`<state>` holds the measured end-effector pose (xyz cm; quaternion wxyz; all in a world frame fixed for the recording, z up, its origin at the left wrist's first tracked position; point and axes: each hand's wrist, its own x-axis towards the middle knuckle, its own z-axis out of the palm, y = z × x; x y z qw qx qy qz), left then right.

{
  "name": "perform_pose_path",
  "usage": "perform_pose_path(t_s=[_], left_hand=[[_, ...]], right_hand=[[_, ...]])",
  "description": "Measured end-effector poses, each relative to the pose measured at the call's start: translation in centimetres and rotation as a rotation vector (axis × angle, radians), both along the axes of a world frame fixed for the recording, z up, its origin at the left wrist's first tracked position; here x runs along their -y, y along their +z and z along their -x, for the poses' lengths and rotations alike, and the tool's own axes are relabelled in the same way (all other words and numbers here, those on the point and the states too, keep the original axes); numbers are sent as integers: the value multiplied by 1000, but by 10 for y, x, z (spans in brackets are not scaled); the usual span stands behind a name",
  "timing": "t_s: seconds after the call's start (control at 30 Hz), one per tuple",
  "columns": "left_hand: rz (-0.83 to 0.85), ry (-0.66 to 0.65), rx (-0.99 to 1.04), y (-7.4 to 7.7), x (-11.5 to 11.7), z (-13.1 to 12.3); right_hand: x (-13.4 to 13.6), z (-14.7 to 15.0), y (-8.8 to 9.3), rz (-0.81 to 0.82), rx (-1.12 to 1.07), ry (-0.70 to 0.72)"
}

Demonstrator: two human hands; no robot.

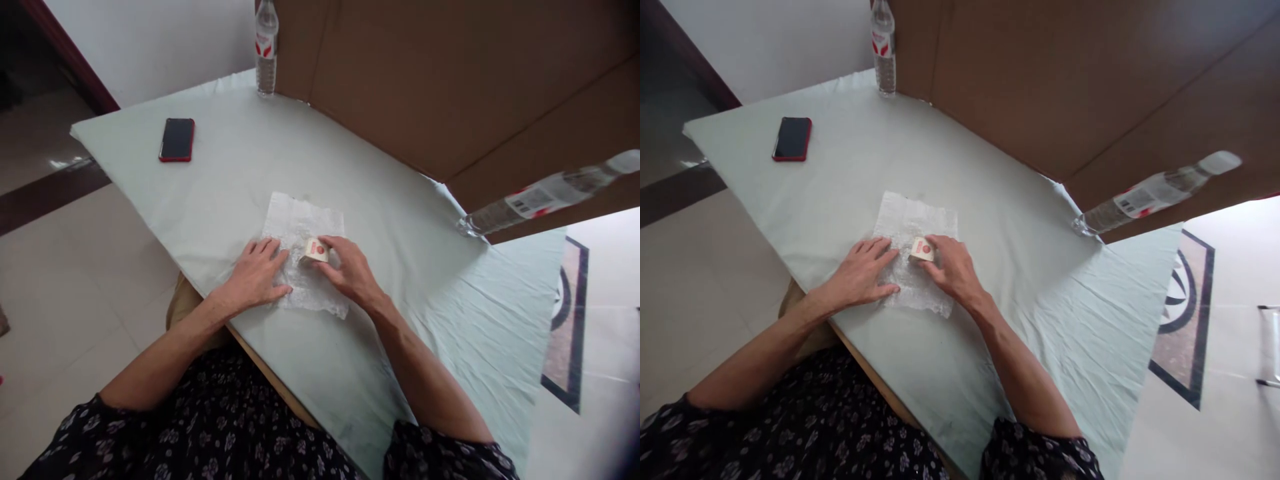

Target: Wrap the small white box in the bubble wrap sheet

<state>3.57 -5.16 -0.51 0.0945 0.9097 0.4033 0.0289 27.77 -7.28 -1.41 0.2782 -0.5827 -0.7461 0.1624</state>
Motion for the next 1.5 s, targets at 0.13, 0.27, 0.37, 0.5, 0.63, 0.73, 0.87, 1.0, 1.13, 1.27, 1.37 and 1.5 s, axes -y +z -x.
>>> perform_pose_path(t_s=[0.13,0.27,0.37,0.5,0.63,0.73,0.87,1.0,1.13,1.27,1.37,1.5], left_hand=[[34,17,22,-7,-3,7],[40,14,52,-9,-6,8],[33,16,45,-7,-9,8],[13,12,26,-4,-10,10],[9,11,-10,-3,-12,14],[39,25,-30,-3,-15,21],[54,59,21,1,-15,25],[-29,81,178,5,-3,10],[20,-53,168,-1,10,-7],[59,-50,107,-16,13,-6],[65,-56,117,-21,11,-1],[85,-46,139,-19,11,-1]], right_hand=[[24,-54,-3,-33,-91,-321],[53,-106,-10,26,33,-520],[65,-106,-4,-125,169,-509],[59,-54,20,-243,152,-338],[35,-2,20,-8,270,77],[24,8,4,106,358,140],[23,-1,-12,99,358,141],[20,-4,-13,88,351,159],[18,-7,-7,76,324,191],[31,-36,2,-44,246,103],[45,-75,-1,-144,254,-185],[58,-115,-15,6,281,-451]])
